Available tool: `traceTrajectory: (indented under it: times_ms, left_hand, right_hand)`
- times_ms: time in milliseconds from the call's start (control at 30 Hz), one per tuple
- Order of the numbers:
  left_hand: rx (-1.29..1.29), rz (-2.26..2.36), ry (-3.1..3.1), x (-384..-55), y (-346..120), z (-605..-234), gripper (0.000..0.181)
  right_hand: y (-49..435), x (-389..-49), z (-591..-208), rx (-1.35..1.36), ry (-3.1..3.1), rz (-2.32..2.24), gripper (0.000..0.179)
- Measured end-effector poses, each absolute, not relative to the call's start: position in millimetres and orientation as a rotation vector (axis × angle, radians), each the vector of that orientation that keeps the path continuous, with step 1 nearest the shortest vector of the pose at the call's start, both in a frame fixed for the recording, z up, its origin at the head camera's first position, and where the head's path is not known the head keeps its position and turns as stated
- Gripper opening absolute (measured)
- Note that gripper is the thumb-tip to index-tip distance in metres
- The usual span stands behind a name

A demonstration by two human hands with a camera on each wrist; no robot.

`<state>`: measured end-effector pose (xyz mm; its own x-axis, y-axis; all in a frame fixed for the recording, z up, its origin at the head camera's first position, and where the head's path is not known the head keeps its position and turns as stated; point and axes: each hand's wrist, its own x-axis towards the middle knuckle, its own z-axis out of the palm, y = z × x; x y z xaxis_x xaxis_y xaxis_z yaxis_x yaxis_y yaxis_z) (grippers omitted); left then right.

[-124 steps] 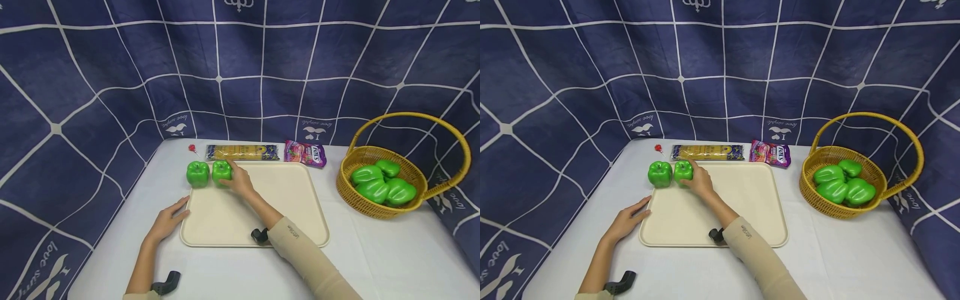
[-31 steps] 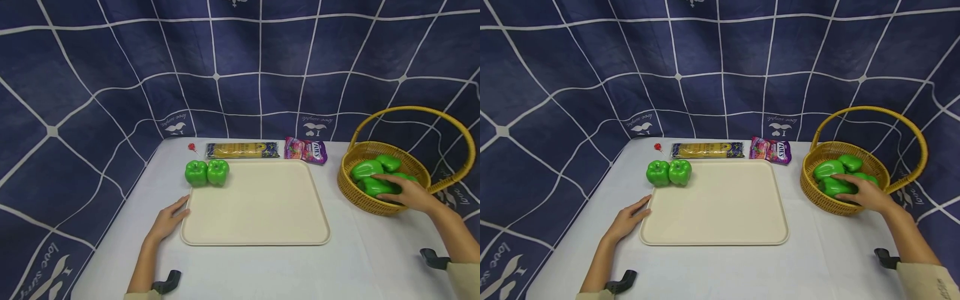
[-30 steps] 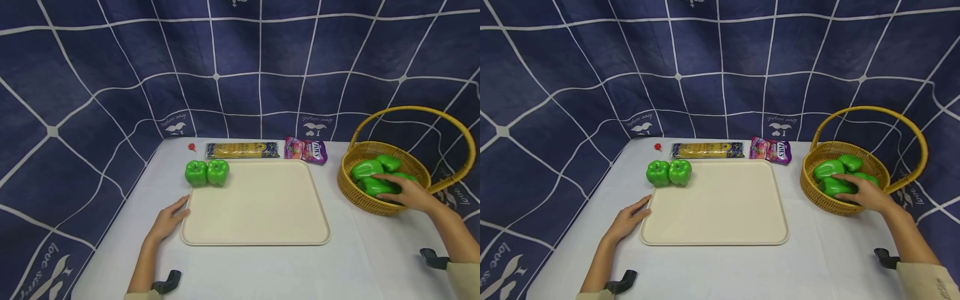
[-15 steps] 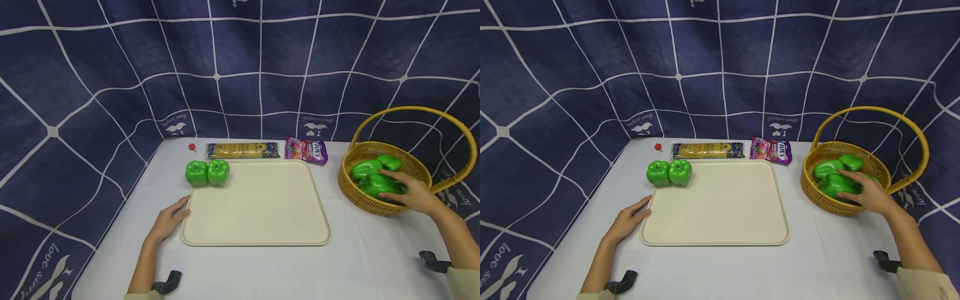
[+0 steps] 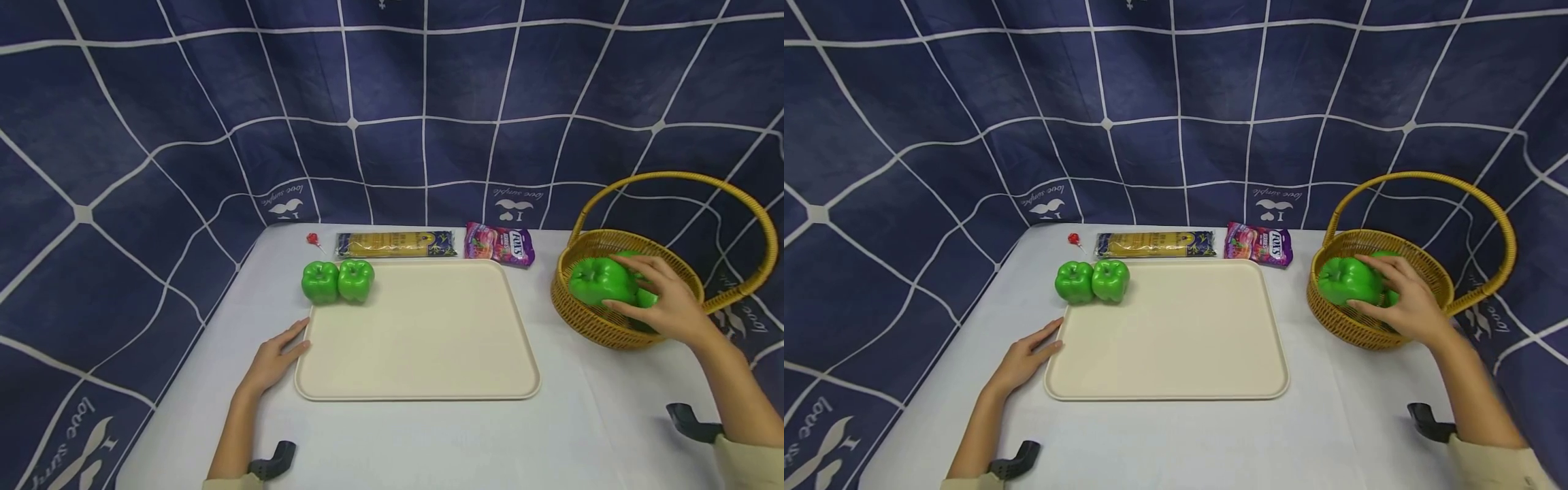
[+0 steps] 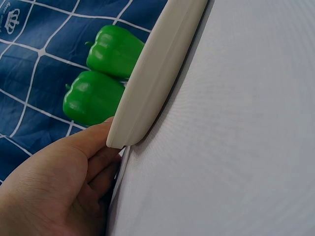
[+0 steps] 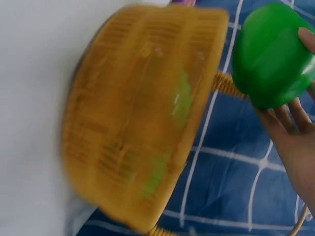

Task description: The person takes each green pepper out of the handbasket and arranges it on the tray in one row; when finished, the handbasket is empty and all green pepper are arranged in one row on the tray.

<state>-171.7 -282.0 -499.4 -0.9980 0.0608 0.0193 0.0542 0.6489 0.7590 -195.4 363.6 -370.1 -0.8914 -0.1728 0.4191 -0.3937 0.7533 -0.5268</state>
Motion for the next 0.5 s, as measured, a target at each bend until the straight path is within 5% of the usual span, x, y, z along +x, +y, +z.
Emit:
traceTrajectory:
  times_ms: [233,500]
  left_hand:
    - [0.09,1.321,2.84,-170.7,-282.4,-498.5,0.056]
    - [0.112,1.336,2.839,-169.7,-281.5,-497.0,0.057]
  right_hand:
    - [323.6,-208.0,-362.7,0.516,-2.609,0.887,0.063]
    - [282.3,-224.5,-377.3,0.672,-2.617,0.976,0.065]
